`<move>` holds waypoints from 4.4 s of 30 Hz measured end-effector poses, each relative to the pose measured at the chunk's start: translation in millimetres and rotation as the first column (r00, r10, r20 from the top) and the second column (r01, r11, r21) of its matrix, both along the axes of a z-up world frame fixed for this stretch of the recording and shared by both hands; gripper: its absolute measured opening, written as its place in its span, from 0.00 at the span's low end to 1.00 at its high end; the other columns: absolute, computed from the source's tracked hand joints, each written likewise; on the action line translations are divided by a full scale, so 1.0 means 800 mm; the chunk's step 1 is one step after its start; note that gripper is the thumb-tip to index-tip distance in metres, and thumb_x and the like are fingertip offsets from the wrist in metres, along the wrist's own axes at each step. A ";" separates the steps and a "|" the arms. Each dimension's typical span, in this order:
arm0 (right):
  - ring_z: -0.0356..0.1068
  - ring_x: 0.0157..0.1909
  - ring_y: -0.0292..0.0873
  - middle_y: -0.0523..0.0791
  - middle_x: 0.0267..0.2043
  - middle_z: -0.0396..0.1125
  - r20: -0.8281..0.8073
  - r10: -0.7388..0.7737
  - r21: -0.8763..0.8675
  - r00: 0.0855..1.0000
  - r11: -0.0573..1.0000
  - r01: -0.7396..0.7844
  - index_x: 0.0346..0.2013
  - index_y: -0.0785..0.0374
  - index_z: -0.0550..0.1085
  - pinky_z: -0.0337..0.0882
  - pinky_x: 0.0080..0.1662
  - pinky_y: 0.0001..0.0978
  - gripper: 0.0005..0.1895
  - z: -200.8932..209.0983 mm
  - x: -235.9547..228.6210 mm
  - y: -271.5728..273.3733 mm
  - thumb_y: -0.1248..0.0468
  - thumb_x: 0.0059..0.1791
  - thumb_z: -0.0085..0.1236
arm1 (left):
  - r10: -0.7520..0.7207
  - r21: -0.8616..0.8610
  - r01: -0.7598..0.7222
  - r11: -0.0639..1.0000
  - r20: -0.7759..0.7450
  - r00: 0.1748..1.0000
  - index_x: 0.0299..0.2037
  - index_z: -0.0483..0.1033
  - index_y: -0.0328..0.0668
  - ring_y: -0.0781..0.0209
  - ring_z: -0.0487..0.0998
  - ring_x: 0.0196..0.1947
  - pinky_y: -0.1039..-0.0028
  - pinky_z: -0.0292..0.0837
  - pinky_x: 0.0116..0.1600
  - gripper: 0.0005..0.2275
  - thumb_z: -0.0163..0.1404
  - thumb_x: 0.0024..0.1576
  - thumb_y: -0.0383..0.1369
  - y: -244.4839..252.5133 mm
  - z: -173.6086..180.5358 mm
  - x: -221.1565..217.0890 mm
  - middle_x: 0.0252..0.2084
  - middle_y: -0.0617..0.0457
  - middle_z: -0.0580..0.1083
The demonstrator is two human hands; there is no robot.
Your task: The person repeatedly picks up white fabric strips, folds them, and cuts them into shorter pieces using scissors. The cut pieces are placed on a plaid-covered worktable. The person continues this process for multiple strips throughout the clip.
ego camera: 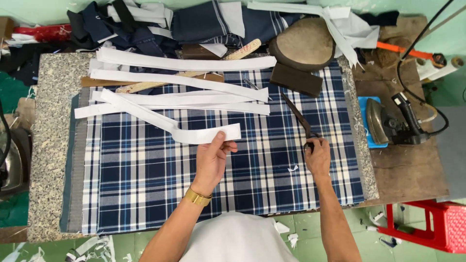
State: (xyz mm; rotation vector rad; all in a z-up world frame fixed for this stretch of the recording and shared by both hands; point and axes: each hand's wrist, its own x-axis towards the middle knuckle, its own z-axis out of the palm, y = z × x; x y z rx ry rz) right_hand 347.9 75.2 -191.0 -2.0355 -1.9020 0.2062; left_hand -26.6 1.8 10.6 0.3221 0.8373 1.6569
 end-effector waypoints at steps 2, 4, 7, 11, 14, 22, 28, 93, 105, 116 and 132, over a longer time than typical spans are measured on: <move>0.72 0.53 0.55 0.48 0.51 0.66 -0.033 0.019 -0.015 0.999 1.000 -0.020 0.55 0.52 0.76 0.73 0.55 0.45 0.20 0.009 0.002 0.001 0.67 0.48 0.61 | 0.003 -0.013 -0.003 1.000 -0.006 1.000 0.47 0.73 0.28 0.50 0.84 0.30 0.70 0.83 0.38 0.10 0.53 0.63 0.30 0.003 -0.004 0.002 0.34 0.38 0.79; 0.74 0.50 0.56 0.49 0.47 0.66 -0.068 0.046 -0.031 0.997 0.998 -0.049 0.58 0.54 0.73 0.75 0.53 0.47 0.22 0.022 0.000 0.005 0.67 0.48 0.61 | 0.014 -0.027 -0.014 1.000 -0.013 1.000 0.48 0.72 0.28 0.51 0.83 0.30 0.71 0.82 0.38 0.10 0.53 0.63 0.30 0.007 -0.004 0.003 0.34 0.39 0.79; 0.75 0.53 0.59 0.54 0.49 0.74 -0.285 -0.118 -0.343 0.951 0.939 0.014 0.66 0.53 0.68 0.75 0.52 0.55 0.31 0.050 -0.021 -0.003 0.60 0.47 0.60 | 0.060 -0.033 -0.062 0.998 -0.040 0.997 0.46 0.73 0.27 0.54 0.83 0.28 0.73 0.81 0.35 0.09 0.53 0.63 0.30 0.010 0.003 0.000 0.33 0.41 0.78; 0.61 0.16 0.37 0.45 0.32 0.63 -0.965 -0.032 -0.106 0.259 0.955 -0.278 0.66 0.58 0.56 0.60 0.15 0.23 0.27 0.108 -0.084 -0.060 0.70 0.53 0.47 | 0.117 -0.033 -0.121 0.992 -0.105 0.988 0.47 0.73 0.24 0.56 0.82 0.28 0.75 0.81 0.35 0.11 0.53 0.63 0.30 0.013 0.012 -0.003 0.34 0.40 0.78; 0.58 0.12 0.32 0.40 0.25 0.63 -0.999 -0.033 -0.018 -0.026 0.901 -0.434 0.64 0.66 0.62 0.59 0.14 0.19 0.24 0.124 -0.119 -0.110 0.66 0.54 0.53 | 0.128 -0.061 -0.136 0.989 -0.118 0.985 0.48 0.76 0.27 0.58 0.81 0.29 0.76 0.79 0.34 0.13 0.55 0.60 0.33 0.016 0.003 -0.007 0.36 0.42 0.79; 0.58 0.21 0.35 0.42 0.26 0.63 -0.973 -0.154 0.046 -0.170 0.596 -0.802 0.71 0.76 0.59 0.68 0.23 0.26 0.47 0.157 -0.164 -0.185 0.39 0.53 0.54 | 0.176 -0.055 -0.183 0.982 -0.112 0.978 0.49 0.78 0.33 0.59 0.80 0.29 0.76 0.77 0.33 0.13 0.56 0.58 0.34 0.027 -0.010 -0.017 0.41 0.44 0.80; 0.58 0.21 0.35 0.43 0.25 0.59 -0.946 -0.283 -0.024 -0.159 0.547 -0.837 0.73 0.74 0.58 0.65 0.23 0.26 0.48 0.157 -0.173 -0.190 0.40 0.52 0.55 | 0.176 -0.034 -0.181 0.983 -0.111 0.978 0.49 0.78 0.32 0.59 0.79 0.30 0.76 0.77 0.35 0.14 0.56 0.59 0.35 0.024 -0.011 -0.020 0.38 0.46 0.79; 0.76 0.48 0.66 0.59 0.41 0.77 -0.287 -0.172 -0.360 0.942 0.931 0.061 0.54 0.65 0.78 0.74 0.50 0.57 0.22 0.112 -0.140 -0.018 0.55 0.51 0.62 | -0.168 -0.436 0.091 0.895 -0.139 0.976 0.34 0.76 0.29 0.62 0.79 0.19 0.80 0.74 0.28 0.12 0.55 0.62 0.34 -0.015 -0.107 0.032 0.24 0.39 0.79; 0.66 0.65 0.60 0.54 0.65 0.66 -0.507 -0.068 -0.418 0.859 0.891 -0.176 0.68 0.55 0.70 0.68 0.63 0.52 0.27 0.205 -0.171 -0.021 0.51 0.55 0.56 | -0.399 -0.433 0.293 0.852 -0.176 0.900 0.37 0.77 0.26 0.59 0.81 0.21 0.79 0.79 0.28 0.13 0.62 0.58 0.34 -0.026 -0.136 0.054 0.25 0.39 0.79; 0.72 0.27 0.38 0.51 0.33 0.75 -0.923 0.004 -0.153 0.384 0.914 -0.376 0.48 0.70 0.74 0.77 0.28 0.26 0.21 0.152 -0.203 0.008 0.71 0.43 0.72 | -0.010 -0.150 0.017 0.988 0.044 0.999 0.48 0.74 0.49 0.60 0.81 0.46 0.72 0.76 0.50 0.10 0.54 0.62 0.41 0.072 -0.118 -0.048 0.48 0.54 0.79; 0.73 0.52 0.45 0.36 0.47 0.74 -0.400 0.168 -0.055 0.901 0.977 -0.206 0.37 0.42 0.83 0.73 0.54 0.40 0.06 0.102 -0.222 0.081 0.53 0.47 0.72 | 0.090 -0.366 -0.418 0.831 -0.654 0.752 0.69 0.50 0.25 0.36 0.60 0.71 0.53 0.59 0.71 0.36 0.51 0.67 0.51 0.070 -0.241 -0.216 0.70 0.27 0.56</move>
